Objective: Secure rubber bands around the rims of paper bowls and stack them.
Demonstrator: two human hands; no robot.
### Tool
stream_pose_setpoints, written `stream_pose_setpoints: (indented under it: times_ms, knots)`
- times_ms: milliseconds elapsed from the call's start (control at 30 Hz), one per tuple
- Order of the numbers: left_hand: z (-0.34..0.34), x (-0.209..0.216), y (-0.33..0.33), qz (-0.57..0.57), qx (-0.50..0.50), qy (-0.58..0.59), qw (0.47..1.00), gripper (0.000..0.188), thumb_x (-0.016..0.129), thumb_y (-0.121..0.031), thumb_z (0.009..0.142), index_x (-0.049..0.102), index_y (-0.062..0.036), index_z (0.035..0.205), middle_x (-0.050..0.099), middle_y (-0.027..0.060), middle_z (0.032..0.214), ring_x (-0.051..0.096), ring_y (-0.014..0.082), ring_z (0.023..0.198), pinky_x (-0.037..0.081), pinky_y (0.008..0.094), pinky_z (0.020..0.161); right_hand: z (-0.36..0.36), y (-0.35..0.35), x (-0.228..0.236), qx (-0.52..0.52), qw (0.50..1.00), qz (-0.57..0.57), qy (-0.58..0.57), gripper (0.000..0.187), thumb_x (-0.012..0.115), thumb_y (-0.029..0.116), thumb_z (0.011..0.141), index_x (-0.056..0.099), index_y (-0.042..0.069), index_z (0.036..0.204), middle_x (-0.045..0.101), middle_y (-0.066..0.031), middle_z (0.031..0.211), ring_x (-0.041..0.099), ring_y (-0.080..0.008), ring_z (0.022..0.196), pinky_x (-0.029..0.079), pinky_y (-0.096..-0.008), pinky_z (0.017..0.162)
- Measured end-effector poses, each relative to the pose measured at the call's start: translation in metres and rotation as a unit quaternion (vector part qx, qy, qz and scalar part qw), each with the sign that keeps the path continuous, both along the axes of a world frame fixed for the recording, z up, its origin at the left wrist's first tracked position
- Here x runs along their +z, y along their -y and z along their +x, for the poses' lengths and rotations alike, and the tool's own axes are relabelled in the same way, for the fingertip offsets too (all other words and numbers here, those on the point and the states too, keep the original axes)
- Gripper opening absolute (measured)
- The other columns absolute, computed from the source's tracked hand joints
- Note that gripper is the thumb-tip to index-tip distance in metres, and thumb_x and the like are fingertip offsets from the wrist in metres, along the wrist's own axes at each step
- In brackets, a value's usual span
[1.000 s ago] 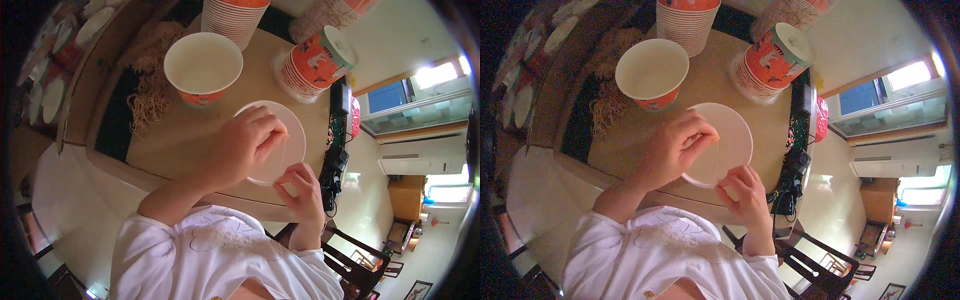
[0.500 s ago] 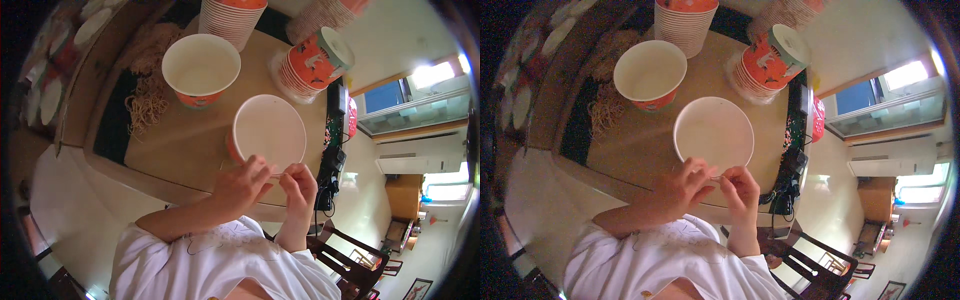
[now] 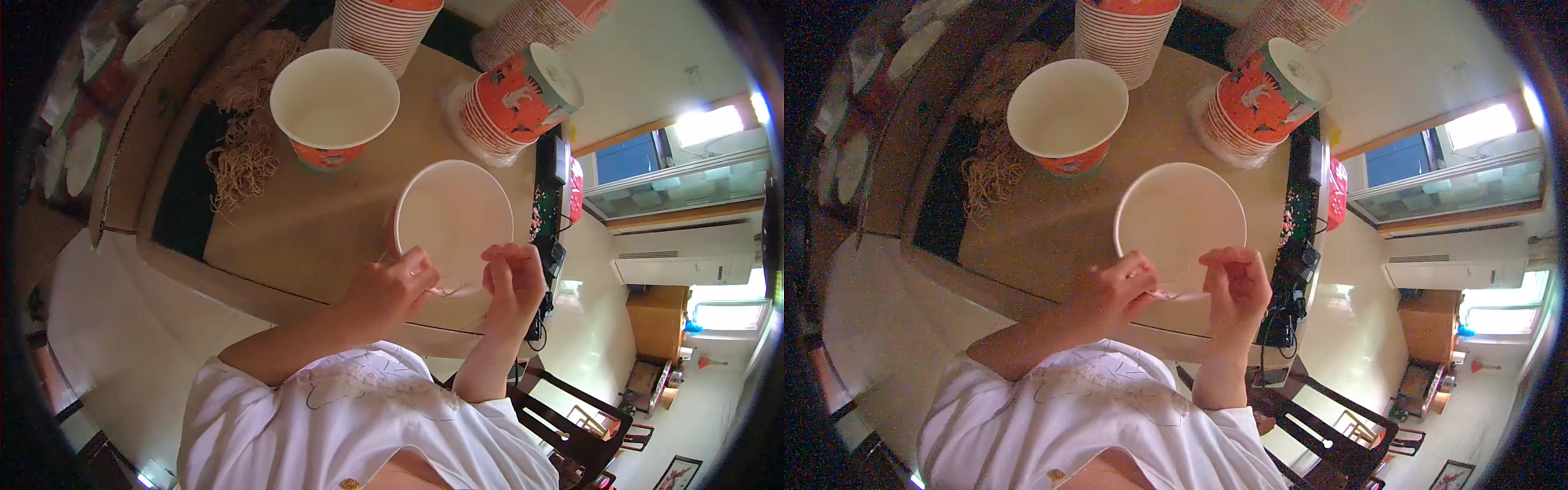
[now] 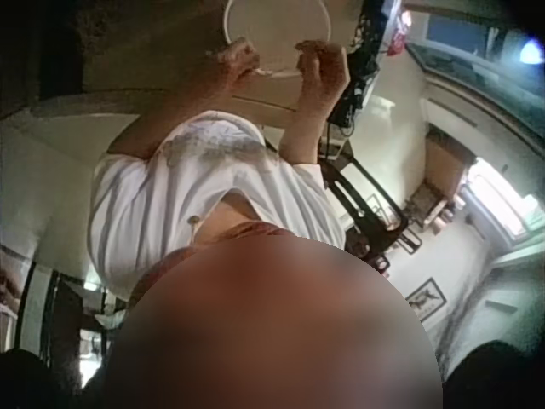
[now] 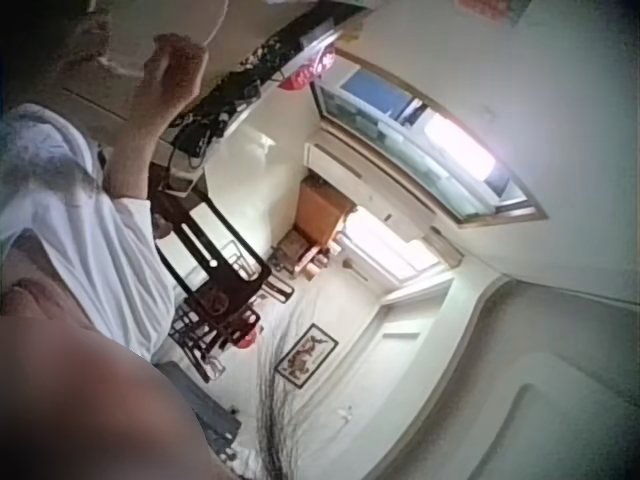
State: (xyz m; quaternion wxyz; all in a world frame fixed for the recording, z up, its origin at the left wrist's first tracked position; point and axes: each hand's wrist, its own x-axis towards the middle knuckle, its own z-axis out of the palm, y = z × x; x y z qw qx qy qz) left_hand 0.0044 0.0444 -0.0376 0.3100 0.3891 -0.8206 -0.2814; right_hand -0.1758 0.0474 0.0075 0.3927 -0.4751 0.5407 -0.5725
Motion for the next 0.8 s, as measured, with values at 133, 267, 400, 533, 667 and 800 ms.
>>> stream_pose_setpoints:
  times_ms: [133, 267, 400, 533, 667, 800]
  knots:
    - [0.002, 0.008, 0.003, 0.04, 0.014, -0.007, 0.999, 0.015, 0.07, -0.009, 0.077, 0.061, -0.009, 0.089, 0.055, 0.008, 0.103, 0.065, 0.0246, 0.076, 0.054, 0.0381, 0.063, -0.011, 0.001, 0.009, 0.048, 0.993, 0.045, -0.097, 0.013, 0.058, -0.005, 0.084, 0.062, 0.001, 0.094, 0.066, -0.0055, 0.088, 0.058, -0.0096, 0.076, 0.046, -0.0213, 0.067]
    - [0.007, 0.01, 0.007, 0.018, 0.035, -0.016, 0.999, 0.018, 0.069, -0.005, 0.076, 0.063, -0.0096, 0.092, 0.054, 0.0089, 0.109, 0.065, 0.0249, 0.078, 0.055, 0.0382, 0.064, -0.016, -0.002, 0.017, 0.173, 0.943, 0.023, -0.284, 0.018, 0.062, -0.004, 0.078, 0.065, 0.001, 0.095, 0.065, -0.0063, 0.091, 0.06, -0.0157, 0.085, 0.046, -0.0259, 0.073]
    - [0.008, 0.014, 0.007, -0.01, 0.043, -0.012, 0.999, 0.019, 0.069, -0.004, 0.076, 0.064, -0.0088, 0.094, 0.053, 0.0086, 0.112, 0.065, 0.0256, 0.081, 0.056, 0.0372, 0.066, -0.024, 0.0, 0.014, 0.219, 0.87, -0.051, -0.438, 0.018, 0.064, -0.002, 0.076, 0.065, 0.001, 0.093, 0.065, -0.0078, 0.093, 0.06, -0.0208, 0.086, 0.046, -0.0285, 0.074]
    - [0.008, 0.016, 0.009, -0.015, 0.035, -0.007, 0.999, 0.018, 0.059, -0.003, 0.079, 0.061, -0.0018, 0.096, 0.05, 0.0135, 0.111, 0.066, 0.0294, 0.081, 0.056, 0.0389, 0.068, -0.031, 0.0, 0.011, 0.264, 0.86, -0.035, -0.435, 0.012, 0.063, 0.0, 0.079, 0.063, 0.0, 0.091, 0.065, -0.0087, 0.093, 0.061, -0.0221, 0.087, 0.047, -0.0304, 0.074]
    - [0.005, 0.028, 0.004, -0.042, 0.014, 0.011, 0.999, 0.018, 0.064, -0.009, 0.076, 0.062, -0.0034, 0.093, 0.051, 0.0108, 0.111, 0.061, 0.0238, 0.093, 0.052, 0.0387, 0.07, -0.024, -0.002, 0.011, 0.227, 0.908, 0.048, -0.348, 0.01, 0.06, 0.001, 0.083, 0.06, 0.001, 0.093, 0.066, -0.0095, 0.088, 0.063, -0.0238, 0.084, 0.05, -0.0324, 0.073]
    - [-0.005, 0.023, 0.006, -0.151, 0.007, 0.025, 0.988, 0.018, 0.066, -0.014, 0.073, 0.063, -0.0061, 0.088, 0.055, 0.0056, 0.105, 0.052, 0.0193, 0.101, 0.046, 0.0355, 0.078, -0.017, -0.008, 0.004, 0.195, 0.95, 0.085, -0.229, 0.014, 0.058, -0.001, 0.085, 0.059, 0.002, 0.098, 0.066, -0.0113, 0.086, 0.066, -0.0254, 0.078, 0.052, -0.0328, 0.068]
